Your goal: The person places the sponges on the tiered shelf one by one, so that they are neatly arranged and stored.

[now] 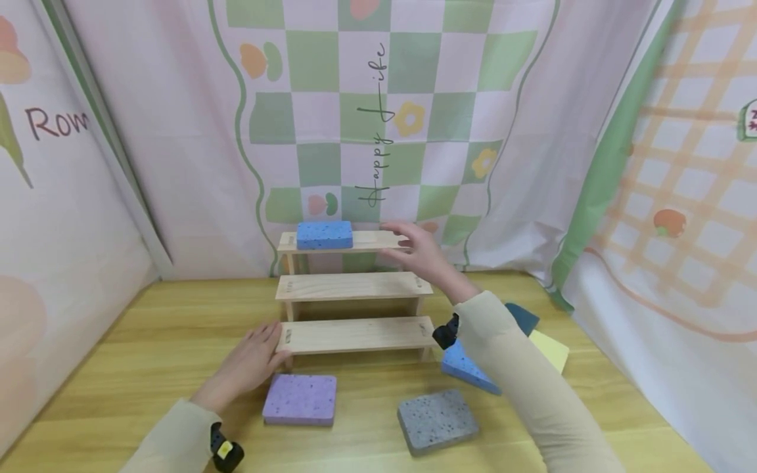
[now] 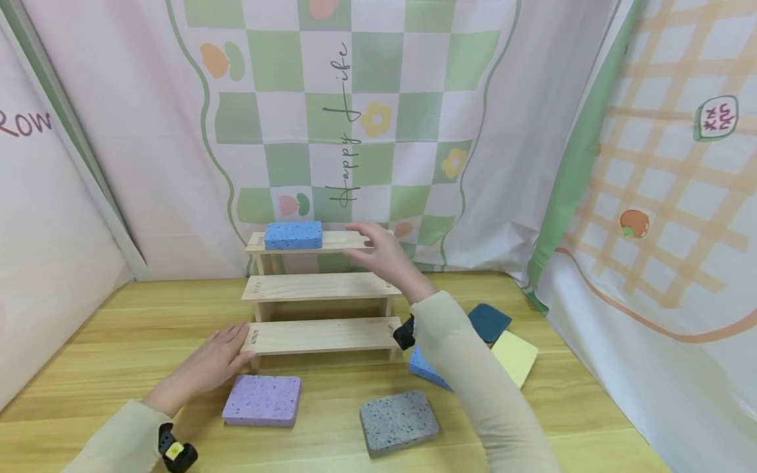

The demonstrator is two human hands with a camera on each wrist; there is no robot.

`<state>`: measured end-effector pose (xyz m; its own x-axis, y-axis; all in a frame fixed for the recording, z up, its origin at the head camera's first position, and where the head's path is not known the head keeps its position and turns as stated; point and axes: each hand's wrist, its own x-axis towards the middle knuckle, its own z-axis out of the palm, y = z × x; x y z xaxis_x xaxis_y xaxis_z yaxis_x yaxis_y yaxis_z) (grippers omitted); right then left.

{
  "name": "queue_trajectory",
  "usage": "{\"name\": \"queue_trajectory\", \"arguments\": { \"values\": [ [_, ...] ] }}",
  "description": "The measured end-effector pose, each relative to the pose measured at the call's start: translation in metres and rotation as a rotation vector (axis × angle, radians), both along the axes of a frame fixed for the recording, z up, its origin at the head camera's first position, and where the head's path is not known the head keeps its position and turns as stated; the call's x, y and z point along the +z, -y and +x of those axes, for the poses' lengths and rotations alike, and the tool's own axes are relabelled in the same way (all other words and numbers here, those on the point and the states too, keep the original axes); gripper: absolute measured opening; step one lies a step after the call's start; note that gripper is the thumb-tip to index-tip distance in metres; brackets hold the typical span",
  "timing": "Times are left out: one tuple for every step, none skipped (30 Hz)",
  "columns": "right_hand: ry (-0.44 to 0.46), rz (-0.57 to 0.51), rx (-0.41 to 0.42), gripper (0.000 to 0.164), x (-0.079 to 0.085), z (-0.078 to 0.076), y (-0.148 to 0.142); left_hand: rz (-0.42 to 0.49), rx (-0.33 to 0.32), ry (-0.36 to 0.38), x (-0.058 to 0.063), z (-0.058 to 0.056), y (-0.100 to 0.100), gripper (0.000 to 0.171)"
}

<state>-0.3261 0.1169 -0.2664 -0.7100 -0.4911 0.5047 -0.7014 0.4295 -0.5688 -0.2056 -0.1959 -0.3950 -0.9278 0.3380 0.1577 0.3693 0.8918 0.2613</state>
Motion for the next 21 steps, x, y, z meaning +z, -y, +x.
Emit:
{"name": "queue_trajectory", "arguments": {
  "values": [
    [-0.003,-0.004,0.003,0.045,-0.001,0.001,-0.002,0.001,0.002,0.002,0.0,0.0,0.0,0.058],
    [-0.004,-0.01,0.005,0.045,-0.001,0.003,-0.005,0.002,0.003,0.006,0.0,0.0,0.0,0.058],
    [-0.005,-0.016,0.007,0.045,-0.002,0.004,-0.007,0.004,0.004,0.008,0.001,0.0,0.0,0.058],
    [-0.01,-0.019,0.009,0.045,-0.003,0.005,-0.01,0.005,0.005,0.011,0.001,0.0,0.0,0.058],
    [-0.017,-0.019,0.009,0.045,-0.004,0.006,-0.013,0.005,0.005,0.012,0.001,0.0,0.0,0.058],
    [-0.018,-0.02,0.007,0.045,-0.005,0.007,-0.015,0.004,0.004,0.013,0.001,0.0,0.0,0.058],
    [-0.015,-0.019,0.002,0.045,-0.006,0.009,-0.018,0.004,0.004,0.013,0.001,0.001,-0.001,0.058],
    [-0.008,-0.015,-0.004,0.046,-0.007,0.01,-0.021,0.005,0.003,0.014,0.001,0.001,-0.001,0.058],
    [0.0,-0.012,-0.009,0.046,-0.008,0.011,-0.023,0.005,0.003,0.014,0.001,0.001,-0.001,0.058],
    [0.003,-0.005,-0.016,0.047,-0.008,0.012,-0.026,0.005,0.003,0.013,0.001,0.001,-0.001,0.058],
    [0.007,-0.001,-0.022,0.047,-0.009,0.013,-0.029,0.007,0.002,0.013,0.001,0.001,-0.001,0.059],
    [0.017,-0.003,-0.024,0.048,-0.01,0.014,-0.033,0.007,0.002,0.013,0.001,0.001,-0.001,0.059],
    [0.022,-0.007,-0.027,0.048,-0.011,0.016,-0.036,0.008,0.002,0.012,0.001,0.001,-0.001,0.059],
    [0.023,-0.012,-0.027,0.048,-0.012,0.016,-0.039,0.008,0.001,0.011,0.001,0.001,-0.001,0.058],
    [0.022,-0.016,-0.027,0.048,-0.012,0.017,-0.042,0.008,0.001,0.01,0.0,0.001,-0.001,0.058],
    [0.017,-0.02,-0.03,0.049,-0.013,0.017,-0.045,0.007,0.001,0.008,0.0,0.001,-0.001,0.058],
    [0.017,-0.027,-0.033,0.049,-0.014,0.018,-0.048,0.006,0.0,0.007,0.0,0.001,-0.001,0.058],
    [0.017,-0.031,-0.04,0.049,-0.015,0.018,-0.051,0.006,0.001,0.005,0.0,0.0,-0.001,0.058],
    [0.013,-0.036,-0.044,0.049,-0.016,0.018,-0.054,0.006,0.002,0.005,0.0,0.0,-0.001,0.058],
    [0.012,-0.036,-0.049,0.049,-0.017,0.019,-0.057,0.006,0.003,0.004,-0.001,0.0,-0.001,0.059],
    [0.009,-0.035,-0.056,0.049,-0.018,0.02,-0.06,0.005,0.004,0.004,-0.001,0.0,0.0,0.059]
  ]
}}
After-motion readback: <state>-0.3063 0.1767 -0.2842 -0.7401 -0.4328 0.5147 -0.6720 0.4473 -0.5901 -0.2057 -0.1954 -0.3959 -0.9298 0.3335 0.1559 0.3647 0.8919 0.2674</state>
